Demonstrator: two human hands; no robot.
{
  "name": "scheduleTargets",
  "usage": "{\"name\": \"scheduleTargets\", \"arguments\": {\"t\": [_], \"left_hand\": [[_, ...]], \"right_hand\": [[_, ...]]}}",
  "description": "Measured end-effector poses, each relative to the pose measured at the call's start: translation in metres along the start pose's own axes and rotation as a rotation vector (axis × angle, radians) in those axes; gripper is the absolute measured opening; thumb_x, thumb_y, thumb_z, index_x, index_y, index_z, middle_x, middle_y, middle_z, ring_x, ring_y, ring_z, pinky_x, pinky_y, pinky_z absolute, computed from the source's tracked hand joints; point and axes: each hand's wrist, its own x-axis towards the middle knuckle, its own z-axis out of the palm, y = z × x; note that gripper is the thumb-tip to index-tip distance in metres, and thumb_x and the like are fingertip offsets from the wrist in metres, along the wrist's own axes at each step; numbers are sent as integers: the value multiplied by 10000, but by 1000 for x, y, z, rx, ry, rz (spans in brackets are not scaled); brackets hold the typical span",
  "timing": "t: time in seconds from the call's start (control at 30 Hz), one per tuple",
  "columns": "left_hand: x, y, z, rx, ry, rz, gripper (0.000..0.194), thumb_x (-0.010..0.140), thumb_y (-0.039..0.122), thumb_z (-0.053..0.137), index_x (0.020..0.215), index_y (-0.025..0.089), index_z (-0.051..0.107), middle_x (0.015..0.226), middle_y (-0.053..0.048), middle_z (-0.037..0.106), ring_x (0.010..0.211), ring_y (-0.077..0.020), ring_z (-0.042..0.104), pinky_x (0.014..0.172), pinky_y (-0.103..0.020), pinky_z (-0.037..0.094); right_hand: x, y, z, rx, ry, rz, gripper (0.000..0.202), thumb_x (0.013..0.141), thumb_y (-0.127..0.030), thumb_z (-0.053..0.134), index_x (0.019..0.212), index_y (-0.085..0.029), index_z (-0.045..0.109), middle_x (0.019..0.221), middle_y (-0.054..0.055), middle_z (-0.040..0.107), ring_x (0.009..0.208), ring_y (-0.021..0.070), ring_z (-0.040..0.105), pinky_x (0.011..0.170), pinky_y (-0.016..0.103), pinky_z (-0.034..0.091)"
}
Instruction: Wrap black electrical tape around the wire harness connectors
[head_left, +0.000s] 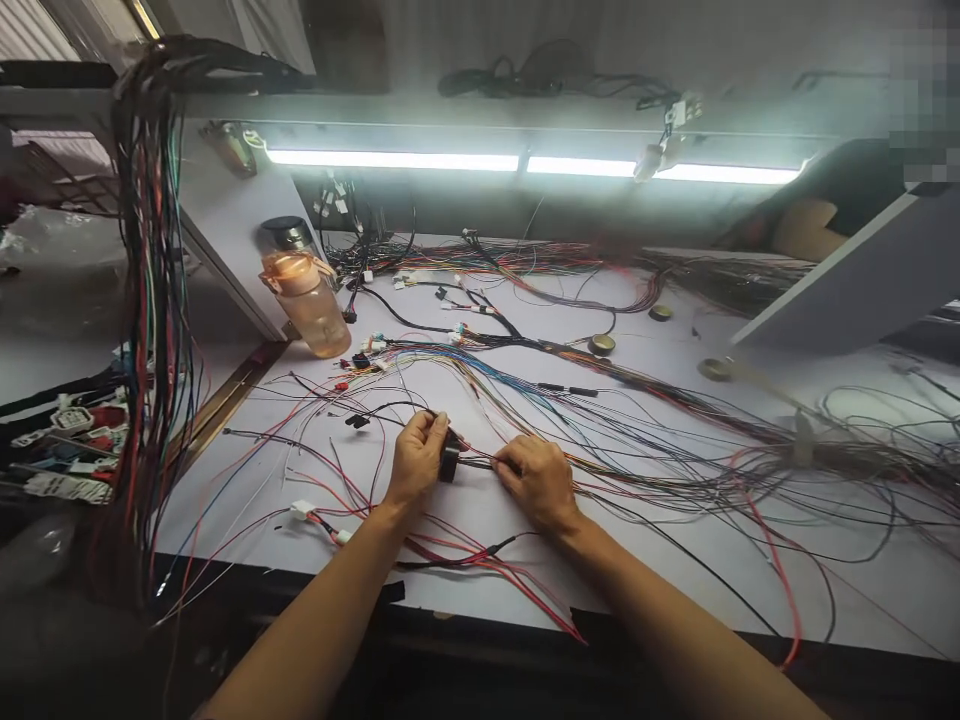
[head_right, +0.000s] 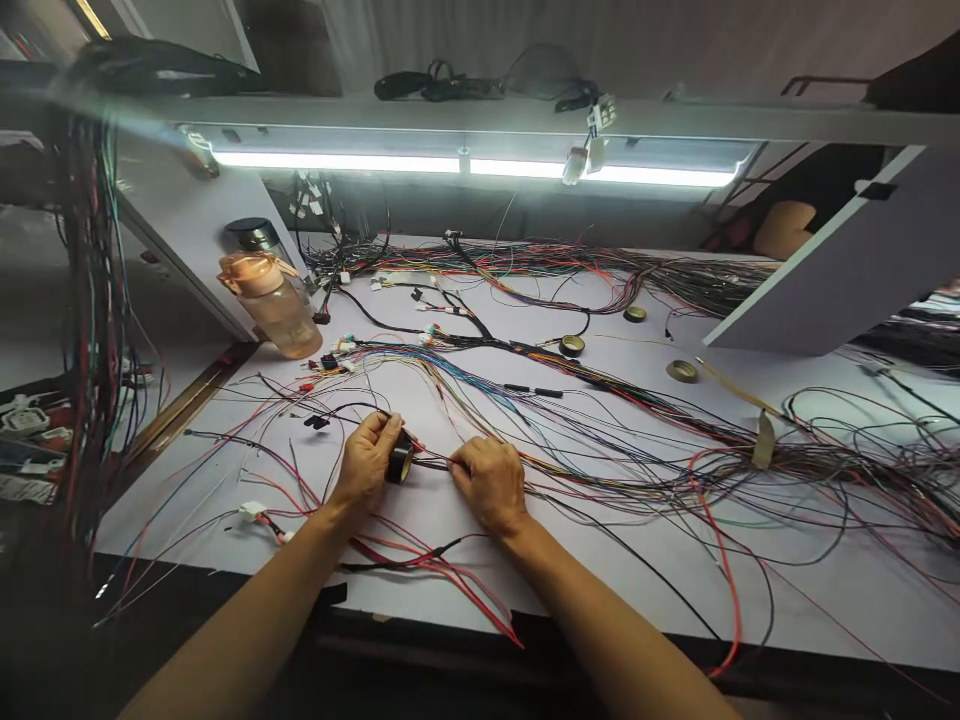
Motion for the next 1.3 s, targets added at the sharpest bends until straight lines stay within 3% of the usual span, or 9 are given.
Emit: {"name": "scheduleTargets", "arguments": {"t": [0.23,0.43,0.8,1.1,1.3], "left_hand": [[-7,6,5,-62,-58,-42,358,797,472,695,847,171,508,698,-18,649,600,-170,666,533,-225,509],[-5,7,6,-120,2,-141,425,715,475,761,836,171,489,669,-6,638,612,-172,667,532,-210,495],[-3,5,2,-71,30,-131,447,710,504,758,843,172,489,664,6,630,621,-162,661,530,-196,485],[-3,6,3,-62,24,-136,454,703,509,763,847,173,494,664,17,619,624,-162,659,558,-210,498],[-2,5,1,-24,3,-126,417,748,509,726,843,172,500,681,8,626,555,-117,602,536,-196,480]], "right_hand": [[4,-1,6,42,21,44,66,839,-218,631,775,-222,646,815,0,673,818,171,570,739,320,292],[4,-2,4,45,4,38,21,847,-228,641,832,-237,654,865,-6,679,867,170,573,760,326,284],[-1,11,-11,124,-27,-1,50,863,-272,629,861,-222,639,841,-9,652,787,139,561,765,304,284],[3,10,-15,54,-114,-103,28,863,-184,606,844,-189,586,826,0,655,798,148,559,748,302,279],[5,12,-11,49,-142,-68,66,829,-164,623,848,-186,564,827,2,646,783,151,545,731,296,278]]}}
